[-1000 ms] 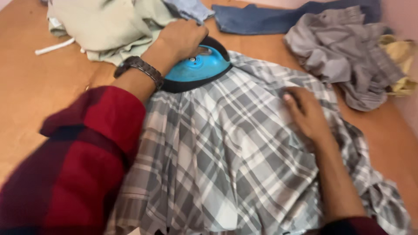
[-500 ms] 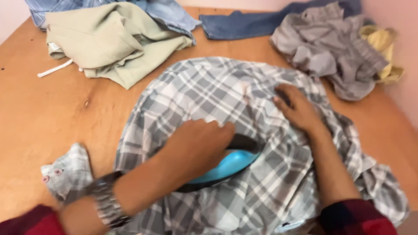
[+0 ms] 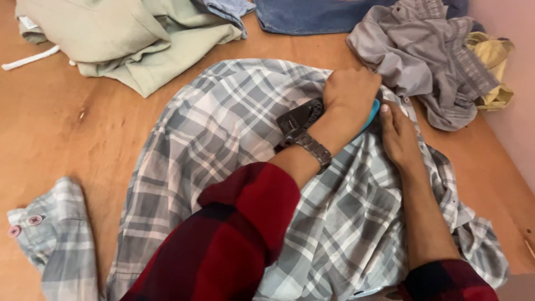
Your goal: The person irons a grey and white plaid shirt laid out on a wooden table. They use a blue and black electric iron, moving it back and forth across the fabric while smoothing the shirt with their other hand. Other folded clothes are visible on the table.
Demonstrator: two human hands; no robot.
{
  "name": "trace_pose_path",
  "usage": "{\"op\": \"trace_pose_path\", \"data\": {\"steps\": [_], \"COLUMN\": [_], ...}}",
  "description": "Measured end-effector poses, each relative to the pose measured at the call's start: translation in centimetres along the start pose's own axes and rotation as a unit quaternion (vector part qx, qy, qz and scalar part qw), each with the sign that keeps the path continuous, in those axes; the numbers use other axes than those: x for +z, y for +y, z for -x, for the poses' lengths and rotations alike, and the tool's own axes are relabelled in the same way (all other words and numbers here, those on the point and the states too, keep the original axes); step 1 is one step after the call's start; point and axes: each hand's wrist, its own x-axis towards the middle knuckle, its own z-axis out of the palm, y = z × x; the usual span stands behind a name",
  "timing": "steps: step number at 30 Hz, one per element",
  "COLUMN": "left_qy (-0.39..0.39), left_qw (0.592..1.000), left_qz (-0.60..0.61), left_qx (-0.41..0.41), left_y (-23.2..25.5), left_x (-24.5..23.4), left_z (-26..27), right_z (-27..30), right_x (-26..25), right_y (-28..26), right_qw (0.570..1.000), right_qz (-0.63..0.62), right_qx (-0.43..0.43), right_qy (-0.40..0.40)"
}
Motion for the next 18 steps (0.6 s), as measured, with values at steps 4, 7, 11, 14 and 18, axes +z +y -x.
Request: {"op": "trace_pose_path", "data": {"steps": [4, 7, 11, 14, 18], "left_qy": [-0.123, -0.113, -0.273, -0.519, -0.565], "left_qw": [0.991, 0.986, 0.951, 0.827, 0.735], "left_qz": [0.034, 0.051, 0.117, 0.190, 0.327], "left_qx": [0.029, 0.113, 0.088, -0.101, -0.182], "left_y": [-1.5, -4.1, -9.6, -12.8, -13.3], "left_x": [-2.7, -7.5, -16.5, -22.5, -25.5], "left_z": [2.0, 6.6, 14.7, 17.8, 18.4], "right_z": [0.3, 0.4, 0.5, 0.3, 0.5], "right_x": [-0.4, -0.1, -0.2, 0.1, -0.2], "right_y": [0.2, 0.0, 0.5, 0.4, -0.2], "right_qw": [1.000, 0.998, 0.997, 0.997, 0.998], "right_qz": [-0.019, -0.044, -0.060, -0.045, -0.016], "right_qx": [-0.002, -0.012, -0.051, -0.051, -0.019], "right_qy": [-0.002, -0.031, -0.027, -0.033, -0.057]}}
